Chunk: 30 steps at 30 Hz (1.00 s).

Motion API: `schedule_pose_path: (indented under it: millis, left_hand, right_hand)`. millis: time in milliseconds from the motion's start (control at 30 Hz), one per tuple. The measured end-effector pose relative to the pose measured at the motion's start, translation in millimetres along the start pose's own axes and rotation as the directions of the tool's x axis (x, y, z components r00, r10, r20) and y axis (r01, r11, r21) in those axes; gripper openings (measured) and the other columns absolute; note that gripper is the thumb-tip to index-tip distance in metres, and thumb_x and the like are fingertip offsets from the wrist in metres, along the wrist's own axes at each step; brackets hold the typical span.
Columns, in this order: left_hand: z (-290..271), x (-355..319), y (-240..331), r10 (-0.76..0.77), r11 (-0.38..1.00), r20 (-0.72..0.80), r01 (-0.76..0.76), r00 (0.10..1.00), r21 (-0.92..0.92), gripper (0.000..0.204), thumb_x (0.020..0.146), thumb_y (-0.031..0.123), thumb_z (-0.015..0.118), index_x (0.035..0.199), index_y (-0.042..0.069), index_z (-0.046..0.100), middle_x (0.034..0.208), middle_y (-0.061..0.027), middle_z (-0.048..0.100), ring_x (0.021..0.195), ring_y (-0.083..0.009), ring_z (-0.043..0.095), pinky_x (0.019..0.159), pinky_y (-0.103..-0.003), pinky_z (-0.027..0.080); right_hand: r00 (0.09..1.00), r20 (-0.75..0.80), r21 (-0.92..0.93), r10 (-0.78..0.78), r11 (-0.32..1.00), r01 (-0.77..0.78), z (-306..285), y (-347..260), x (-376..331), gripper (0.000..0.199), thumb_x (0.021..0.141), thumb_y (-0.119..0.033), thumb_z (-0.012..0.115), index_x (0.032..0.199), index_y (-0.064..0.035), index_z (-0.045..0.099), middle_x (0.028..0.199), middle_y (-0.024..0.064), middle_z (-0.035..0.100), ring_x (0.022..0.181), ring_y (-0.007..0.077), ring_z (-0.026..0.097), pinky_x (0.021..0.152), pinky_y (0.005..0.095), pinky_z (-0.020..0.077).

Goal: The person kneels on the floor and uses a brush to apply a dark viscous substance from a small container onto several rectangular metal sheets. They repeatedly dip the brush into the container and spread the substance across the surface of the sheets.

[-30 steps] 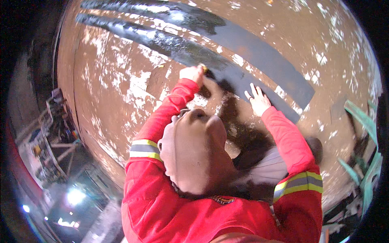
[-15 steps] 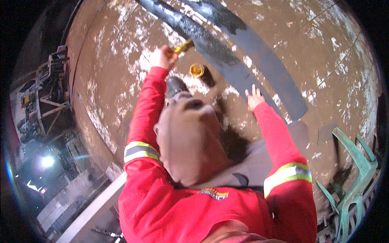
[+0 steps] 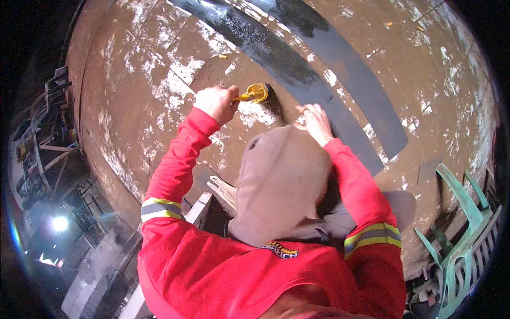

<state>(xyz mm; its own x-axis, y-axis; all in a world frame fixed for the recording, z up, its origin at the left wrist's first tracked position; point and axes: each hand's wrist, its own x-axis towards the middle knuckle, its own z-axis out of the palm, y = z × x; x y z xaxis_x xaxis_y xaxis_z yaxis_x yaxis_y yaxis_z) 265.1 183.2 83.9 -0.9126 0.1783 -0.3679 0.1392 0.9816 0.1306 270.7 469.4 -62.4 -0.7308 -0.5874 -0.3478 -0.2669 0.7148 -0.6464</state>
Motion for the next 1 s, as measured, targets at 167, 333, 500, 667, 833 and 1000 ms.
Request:
schedule_pose_path:
  millis: [167,333,500,667,833,1000]
  left_hand:
    - [43,26,1,0.028,0.992,-0.004,-0.028,1.0,0.121,0.012,0.08,0.021,0.057,0.082,0.01,0.054,0.058,-0.0125,0.059,0.053,-0.0317,0.061,0.046,-0.044,0.047]
    - [58,49,14,-0.022,0.995,0.067,0.015,0.997,0.099,0.01,0.077,0.015,0.055,0.082,0.006,0.053,0.06,-0.0144,0.061,0.055,-0.0312,0.063,0.047,-0.043,0.047]
    - [82,64,12,0.12,0.989,0.077,-0.126,0.99,0.078,0.012,0.077,0.015,0.054,0.086,0.007,0.054,0.058,-0.0141,0.06,0.055,-0.0326,0.063,0.048,-0.044,0.048]
    - [62,59,-17,0.022,0.997,0.11,-0.014,0.994,-0.075,0.019,0.075,0.029,0.066,0.082,0.012,0.059,0.062,-0.0106,0.062,0.062,-0.0299,0.063,0.054,-0.042,0.05]
    - [78,45,2,-0.01,0.991,-0.041,0.015,0.999,0.13,0.017,0.077,0.026,0.062,0.086,0.012,0.058,0.058,-0.0124,0.059,0.056,-0.032,0.062,0.048,-0.043,0.048]
    - [84,58,-6,0.0,0.993,-0.018,0.002,1.0,0.116,0.017,0.076,0.026,0.063,0.084,0.012,0.058,0.063,-0.0117,0.061,0.062,-0.0319,0.063,0.055,-0.043,0.05]
  right_hand:
    - [0.941,-0.337,0.249,0.04,0.967,0.048,51,-44,68,0.07,0.058,-0.012,0.079,0.122,-0.0048,0.053,0.12,0.0104,0.053,0.111,0.0284,0.047,0.097,0.0378,0.0392]
    - [0.885,-0.466,0.212,-0.021,0.968,0.135,73,-41,96,0.067,0.052,-0.013,0.081,0.114,-0.009,0.058,0.109,0.005,0.06,0.101,0.0257,0.052,0.087,0.0384,0.041]
    - [0.846,-0.529,0.202,-0.058,0.96,0.192,79,-34,100,0.069,0.048,-0.011,0.08,0.114,-0.0111,0.059,0.108,0.0027,0.061,0.101,0.0239,0.052,0.086,0.0377,0.0399]
    - [0.871,-0.491,0.204,-0.018,0.97,0.135,80,-36,93,0.07,0.048,-0.013,0.082,0.113,-0.0114,0.059,0.108,0.0021,0.061,0.102,0.0242,0.05,0.088,0.0386,0.038]
    - [0.854,-0.516,0.129,-0.071,0.979,0.159,84,-36,94,0.069,0.048,-0.017,0.083,0.112,-0.0121,0.06,0.106,0.0007,0.062,0.101,0.0238,0.05,0.086,0.04,0.0373]
    - [0.832,-0.546,0.08,-0.097,0.983,0.166,87,-34,97,0.065,0.05,-0.02,0.082,0.111,-0.0136,0.061,0.106,0.0006,0.063,0.103,0.0239,0.049,0.087,0.0402,0.0374]
